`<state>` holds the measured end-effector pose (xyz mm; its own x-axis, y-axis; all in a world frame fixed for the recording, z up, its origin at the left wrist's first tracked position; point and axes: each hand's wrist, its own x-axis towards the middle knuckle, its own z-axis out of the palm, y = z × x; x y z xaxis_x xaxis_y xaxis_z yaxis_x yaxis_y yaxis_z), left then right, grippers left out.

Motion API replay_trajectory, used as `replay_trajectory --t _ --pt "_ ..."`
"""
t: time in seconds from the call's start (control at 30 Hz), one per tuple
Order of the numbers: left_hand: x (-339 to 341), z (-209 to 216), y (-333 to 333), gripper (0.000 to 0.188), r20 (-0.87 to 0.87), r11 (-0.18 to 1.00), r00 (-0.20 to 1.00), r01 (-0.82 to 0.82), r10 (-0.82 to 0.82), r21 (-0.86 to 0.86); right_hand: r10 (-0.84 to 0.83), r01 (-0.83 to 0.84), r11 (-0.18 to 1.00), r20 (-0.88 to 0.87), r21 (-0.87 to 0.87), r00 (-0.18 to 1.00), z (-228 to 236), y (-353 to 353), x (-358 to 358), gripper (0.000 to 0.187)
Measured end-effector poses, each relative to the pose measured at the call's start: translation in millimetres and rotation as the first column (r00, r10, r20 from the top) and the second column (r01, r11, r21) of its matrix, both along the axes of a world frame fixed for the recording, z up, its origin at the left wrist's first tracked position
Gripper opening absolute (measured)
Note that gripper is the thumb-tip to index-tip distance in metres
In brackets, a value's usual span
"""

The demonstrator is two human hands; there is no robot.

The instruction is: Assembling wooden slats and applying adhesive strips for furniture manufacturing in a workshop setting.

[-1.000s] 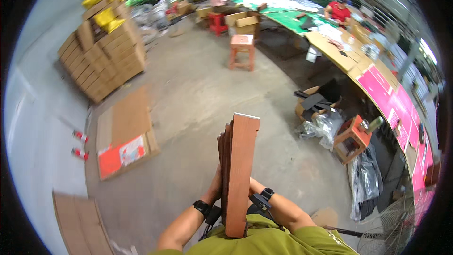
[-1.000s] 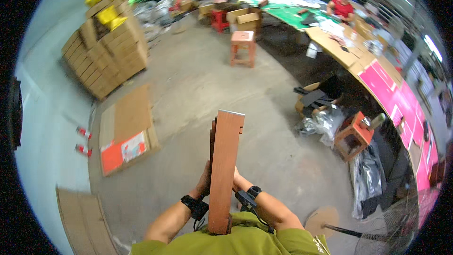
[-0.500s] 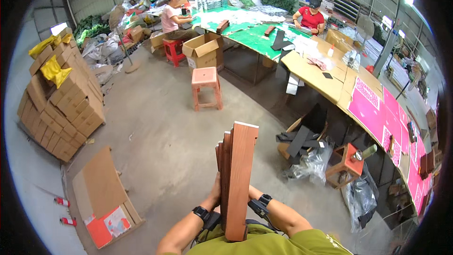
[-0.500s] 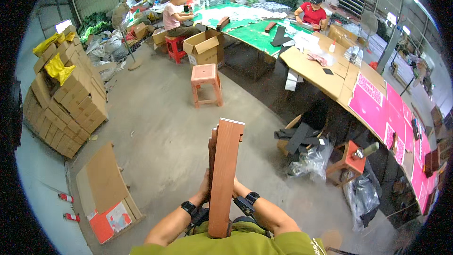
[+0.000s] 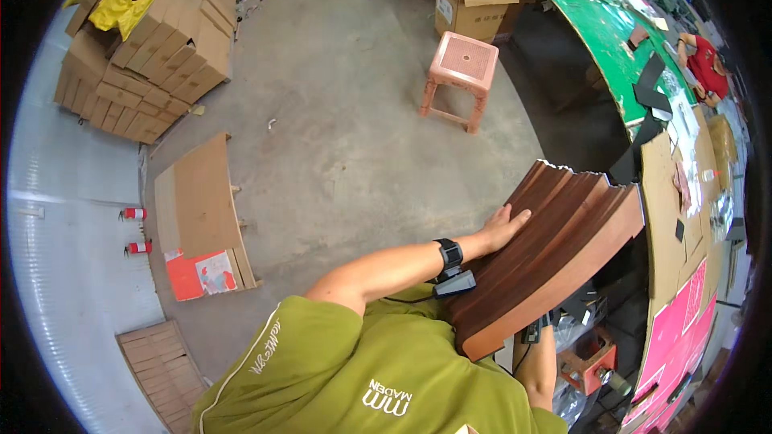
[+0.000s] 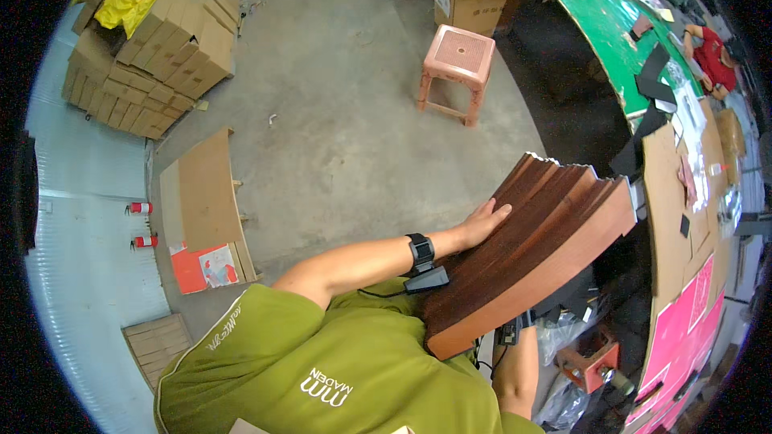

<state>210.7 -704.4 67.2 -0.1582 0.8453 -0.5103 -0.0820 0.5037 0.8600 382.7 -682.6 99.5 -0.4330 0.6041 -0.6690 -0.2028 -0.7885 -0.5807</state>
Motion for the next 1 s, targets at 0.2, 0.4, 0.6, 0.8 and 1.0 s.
replay_trajectory --t 0.2,0.4,0.6,0.8,1.0 --pt "-48.4 -2.5 126.5 0.105 -0.012 0.996 0.999 0.051 -0.052 -0.072 0.005 -0.005 1.0 0.03 -0.013 1.0 -13.1 132.5 -32.6 0.055" --pt "-82.3 -15.8 261.2 0.1 0.004 0.998 0.999 -0.049 0.049 -0.033 0.001 -0.002 1.0 0.058 0.018 0.998 -6.8 276.3 -67.4 0.054" --pt "-115.6 -7.6 388.6 0.101 -0.028 0.996 0.996 -0.09 0.09 -0.004 -0.038 0.036 0.999 0.059 0.027 0.998 -2.8 402.4 -101.8 0.053" --pt "-167.4 -27.6 509.9 0.101 0.01 0.999 1.0 -0.005 0.006 -0.038 -0.051 0.051 0.999 0.044 -0.009 0.998 -28.2 519.6 -163.4 0.053" --pt "-196.0 -41.3 615.5 0.099 0.025 0.998 0.998 0.059 -0.058 -0.024 -0.079 0.081 0.996 0.039 -0.041 0.996 -35.8 621.6 -192.7 0.052"
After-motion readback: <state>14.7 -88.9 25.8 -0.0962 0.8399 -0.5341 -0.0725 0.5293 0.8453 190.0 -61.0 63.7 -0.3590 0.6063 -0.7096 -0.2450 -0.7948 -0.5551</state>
